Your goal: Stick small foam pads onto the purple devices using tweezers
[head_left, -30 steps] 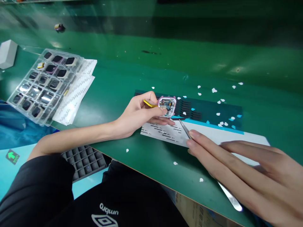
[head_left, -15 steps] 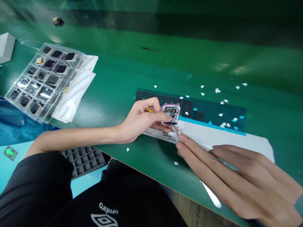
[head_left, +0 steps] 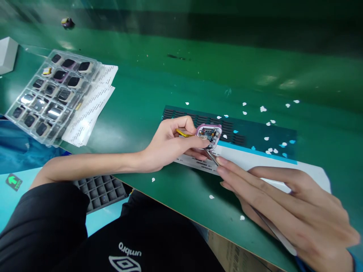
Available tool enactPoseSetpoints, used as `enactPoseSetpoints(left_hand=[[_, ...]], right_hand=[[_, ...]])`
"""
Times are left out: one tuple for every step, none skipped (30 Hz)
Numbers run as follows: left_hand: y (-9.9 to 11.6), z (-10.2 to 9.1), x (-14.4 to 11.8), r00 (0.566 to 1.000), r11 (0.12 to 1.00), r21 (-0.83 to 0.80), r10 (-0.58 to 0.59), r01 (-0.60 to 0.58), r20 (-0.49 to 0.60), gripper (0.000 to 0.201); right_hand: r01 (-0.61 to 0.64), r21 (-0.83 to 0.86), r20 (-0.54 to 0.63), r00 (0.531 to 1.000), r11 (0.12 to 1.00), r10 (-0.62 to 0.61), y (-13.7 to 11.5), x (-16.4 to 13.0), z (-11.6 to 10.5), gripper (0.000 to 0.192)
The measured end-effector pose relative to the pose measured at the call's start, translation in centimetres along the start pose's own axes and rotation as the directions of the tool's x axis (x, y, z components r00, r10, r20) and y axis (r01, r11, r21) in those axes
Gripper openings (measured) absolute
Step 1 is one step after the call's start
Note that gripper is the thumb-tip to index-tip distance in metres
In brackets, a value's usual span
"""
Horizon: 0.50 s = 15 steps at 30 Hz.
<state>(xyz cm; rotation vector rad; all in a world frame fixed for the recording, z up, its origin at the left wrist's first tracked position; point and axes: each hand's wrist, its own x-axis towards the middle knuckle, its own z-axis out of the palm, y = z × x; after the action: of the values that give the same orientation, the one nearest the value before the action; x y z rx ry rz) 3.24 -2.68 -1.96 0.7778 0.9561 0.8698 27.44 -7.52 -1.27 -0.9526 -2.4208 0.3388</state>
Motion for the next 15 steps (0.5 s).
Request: enactPoseSetpoints(left_hand=[[0.11,0.0,-0.03,1.0,1.0,0.007,0.01,-0.01,0.002,0.032],[0.21,0.0,-0.06,1.0,1.0,0.012,0.018,-0.018,0.002,0.031],[0.28,0.01,-0.08,1.0,1.0,0.018,0.022,-0.022,0.0,0.031],[0.33,0.02,-0.08,1.0,0.999,0.026,0.022,-0.022,-0.002,0.031],[0.35,0.03,-0.07,1.0,0.999,0.033,0.021,-0.021,-0.006,0.031],[0.33,0.03,-0.05,1.0,0.999,0.04,0.019,-0.019,-0.01,0.032],[0.29,0.02,-0.01,1.0,0.999,0.049,0.017,-0.016,-0.012,0.033],[0.22,-0.01,0.04,1.0,0.998,0.057,0.02,-0.019,-0.012,0.033],[0.14,-0.05,0.1,1.0,0.997,0.068,0.028,-0.027,-0.011,0.033],[0.07,-0.1,0.16,0.999,0.996,0.082,0.042,-0.041,-0.008,0.033],[0.0,-0.15,0.21,0.998,0.994,0.098,0.058,-0.057,-0.003,0.033],[-0.06,-0.21,0.26,0.997,0.991,0.116,0.073,-0.073,0.006,0.033],[-0.09,-0.25,0.3,0.996,0.987,0.132,0.088,-0.089,0.014,0.034],[-0.11,-0.29,0.33,0.995,0.984,0.144,0.099,-0.102,0.022,0.035],[-0.12,-0.32,0.34,0.994,0.982,0.151,0.107,-0.11,0.03,0.035]], right_hand=[[0.045,-0.062,-0.022,0.999,0.997,-0.046,0.08,0.21,0.06,0.081],[0.075,-0.106,-0.044,0.996,0.992,-0.08,0.17,0.37,0.15,0.08],[0.095,-0.128,-0.069,0.992,0.987,-0.105,0.24,0.49,0.24,0.079],[0.1,-0.135,-0.078,0.991,0.986,-0.111,0.3,0.57,0.32,0.079],[0.096,-0.139,-0.067,0.992,0.986,-0.106,0.33,0.63,0.37,0.081],[0.089,-0.145,-0.047,0.994,0.985,-0.097,0.34,0.68,0.38,0.083],[0.094,-0.152,-0.046,0.994,0.984,-0.102,0.32,0.73,0.37,0.085],[0.1,-0.154,-0.034,0.994,0.983,-0.107,0.28,0.78,0.34,0.088],[0.109,-0.151,-0.034,0.993,0.982,-0.115,0.23,0.83,0.3,0.091],[0.109,-0.146,-0.039,0.993,0.983,-0.116,0.19,0.87,0.25,0.092],[0.107,-0.141,-0.05,0.992,0.984,-0.115,0.15,0.9,0.19,0.093],[0.107,-0.138,-0.056,0.992,0.985,-0.115,0.12,0.92,0.12,0.093],[0.098,-0.135,-0.051,0.993,0.986,-0.105,0.1,0.91,0.03,0.093],[0.091,-0.131,-0.04,0.994,0.987,-0.097,0.1,0.88,-0.07,0.092],[0.093,-0.131,-0.041,0.994,0.987,-0.099,0.1,0.85,-0.18,0.091]])
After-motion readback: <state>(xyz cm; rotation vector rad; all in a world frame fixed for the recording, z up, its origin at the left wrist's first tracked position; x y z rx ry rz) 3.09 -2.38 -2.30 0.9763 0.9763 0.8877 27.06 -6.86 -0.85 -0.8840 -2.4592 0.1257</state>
